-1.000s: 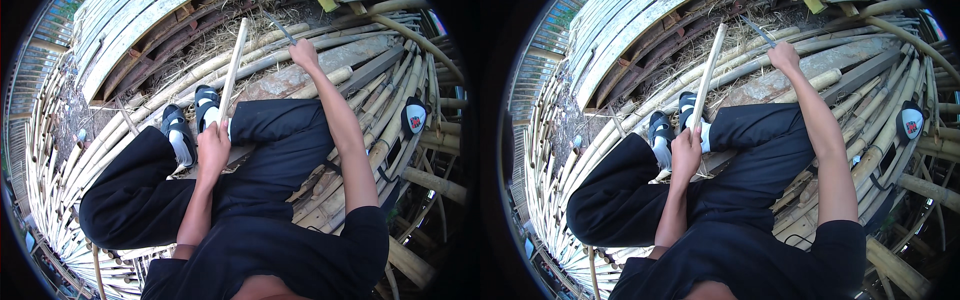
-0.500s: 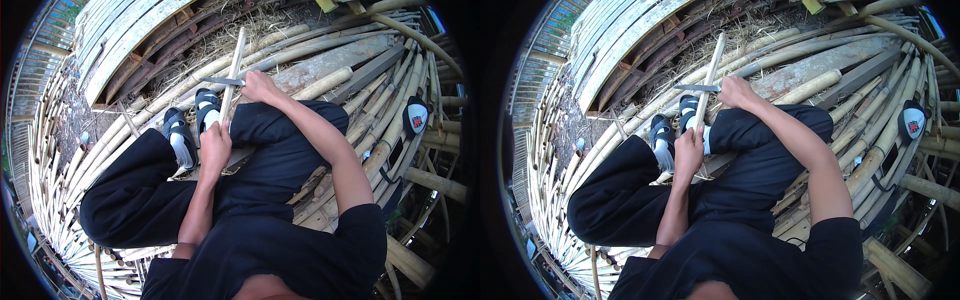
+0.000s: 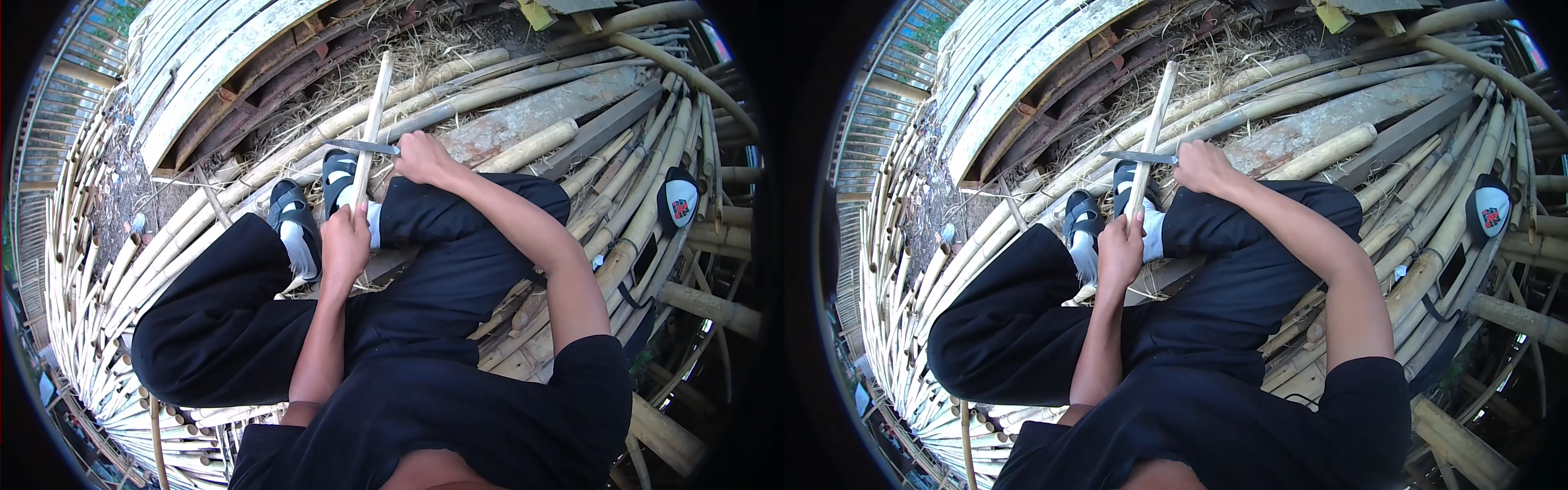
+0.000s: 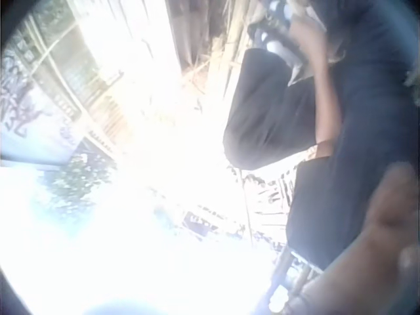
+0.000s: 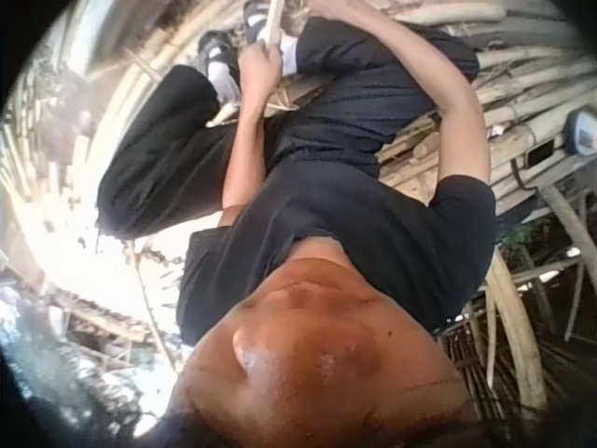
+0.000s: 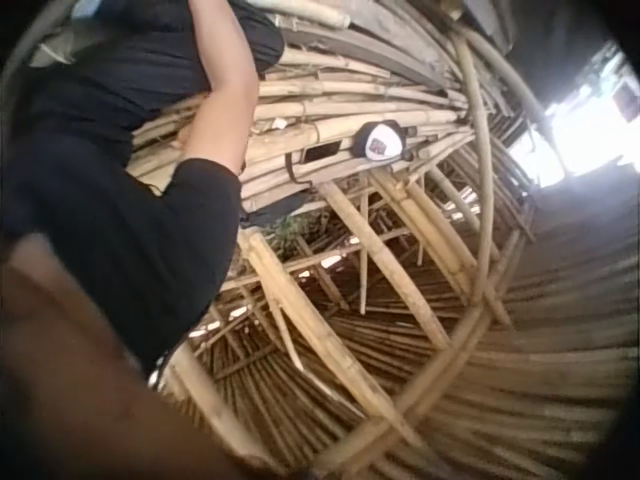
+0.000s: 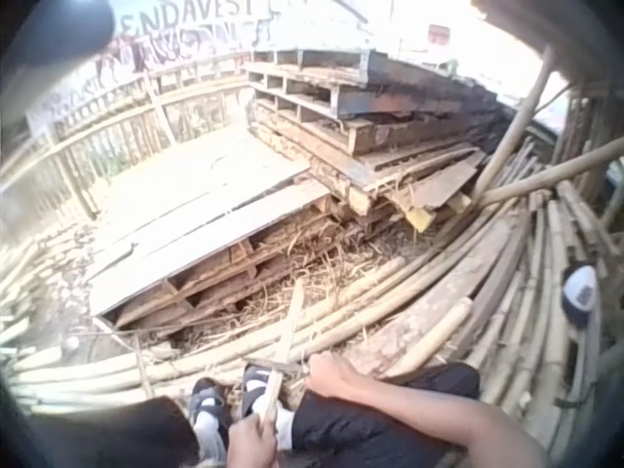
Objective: The person shaves a thin strip of wood with a knife while sitting on a pile of bamboo poles.
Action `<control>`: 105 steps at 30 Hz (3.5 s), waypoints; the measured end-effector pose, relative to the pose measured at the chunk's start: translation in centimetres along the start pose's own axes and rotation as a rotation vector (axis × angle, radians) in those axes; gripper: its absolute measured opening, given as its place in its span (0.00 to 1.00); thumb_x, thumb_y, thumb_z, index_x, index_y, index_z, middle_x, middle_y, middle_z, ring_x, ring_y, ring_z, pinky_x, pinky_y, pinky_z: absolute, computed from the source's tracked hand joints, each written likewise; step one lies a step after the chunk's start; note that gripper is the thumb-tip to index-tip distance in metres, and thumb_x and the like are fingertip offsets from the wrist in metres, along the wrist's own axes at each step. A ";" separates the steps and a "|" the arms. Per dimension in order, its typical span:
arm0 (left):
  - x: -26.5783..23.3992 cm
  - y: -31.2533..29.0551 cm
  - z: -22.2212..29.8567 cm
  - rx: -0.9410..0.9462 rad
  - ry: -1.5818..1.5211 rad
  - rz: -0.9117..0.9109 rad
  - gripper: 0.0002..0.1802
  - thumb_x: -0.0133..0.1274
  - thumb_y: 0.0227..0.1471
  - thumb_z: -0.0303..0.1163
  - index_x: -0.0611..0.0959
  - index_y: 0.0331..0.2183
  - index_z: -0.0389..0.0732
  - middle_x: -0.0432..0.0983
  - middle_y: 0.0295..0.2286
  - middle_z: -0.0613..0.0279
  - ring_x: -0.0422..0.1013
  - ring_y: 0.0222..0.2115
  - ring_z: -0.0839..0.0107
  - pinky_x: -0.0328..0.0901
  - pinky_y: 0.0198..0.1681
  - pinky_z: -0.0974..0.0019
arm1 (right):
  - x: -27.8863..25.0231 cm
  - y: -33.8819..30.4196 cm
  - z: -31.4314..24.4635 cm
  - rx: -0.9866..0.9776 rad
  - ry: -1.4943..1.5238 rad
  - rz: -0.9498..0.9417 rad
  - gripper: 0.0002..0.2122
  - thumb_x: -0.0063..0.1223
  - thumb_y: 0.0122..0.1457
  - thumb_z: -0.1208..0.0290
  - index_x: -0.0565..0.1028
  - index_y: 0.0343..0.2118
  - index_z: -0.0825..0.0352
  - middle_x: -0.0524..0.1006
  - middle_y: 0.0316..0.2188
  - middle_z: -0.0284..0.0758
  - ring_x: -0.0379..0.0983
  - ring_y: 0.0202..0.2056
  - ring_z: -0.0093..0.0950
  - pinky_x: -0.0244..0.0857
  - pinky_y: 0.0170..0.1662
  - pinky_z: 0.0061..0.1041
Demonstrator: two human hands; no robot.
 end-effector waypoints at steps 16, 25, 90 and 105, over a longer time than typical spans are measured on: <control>-1.0 -0.6 0.8 0.005 -0.075 -0.011 0.23 0.46 0.60 0.39 0.77 0.25 0.27 0.74 0.19 0.40 0.74 0.23 0.46 0.65 0.28 0.51 | -4.6 7.1 11.1 0.516 0.648 0.015 0.15 0.48 0.53 0.62 0.74 0.28 0.74 0.75 0.21 0.45 0.75 0.22 0.36 0.67 0.26 0.36; -0.7 0.0 -0.3 0.026 -0.043 0.017 0.22 0.45 0.60 0.40 0.76 0.24 0.29 0.73 0.18 0.44 0.73 0.21 0.50 0.64 0.27 0.53 | -1.9 4.4 10.5 0.505 0.695 -0.004 0.20 0.51 0.59 0.55 0.72 0.26 0.72 0.68 0.15 0.33 0.64 0.13 0.28 0.63 0.17 0.30; -3.6 -1.4 -1.9 -0.209 -0.796 -0.536 0.16 0.46 0.62 0.43 0.71 0.30 0.41 0.58 0.14 0.76 0.51 0.10 0.87 0.45 0.12 0.77 | -3.8 5.6 -0.6 0.145 1.496 0.215 0.20 0.44 0.64 0.52 0.74 0.31 0.67 0.58 0.12 0.21 0.50 0.11 0.12 0.45 0.14 0.15; -5.9 4.4 3.2 -0.220 -0.891 -0.571 0.17 0.41 0.64 0.44 0.69 0.29 0.42 0.52 0.12 0.76 0.46 0.07 0.84 0.45 0.10 0.76 | -2.0 4.9 0.3 0.074 0.980 0.511 0.22 0.46 0.62 0.53 0.73 0.25 0.71 0.70 0.14 0.37 0.67 0.18 0.28 0.60 0.26 0.31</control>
Point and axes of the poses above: each hand's wrist, its own y-axis towards the middle knuckle, its own x-axis out of the palm, z = x × y, the point moved 1 cm from there along y, towards the middle knuckle
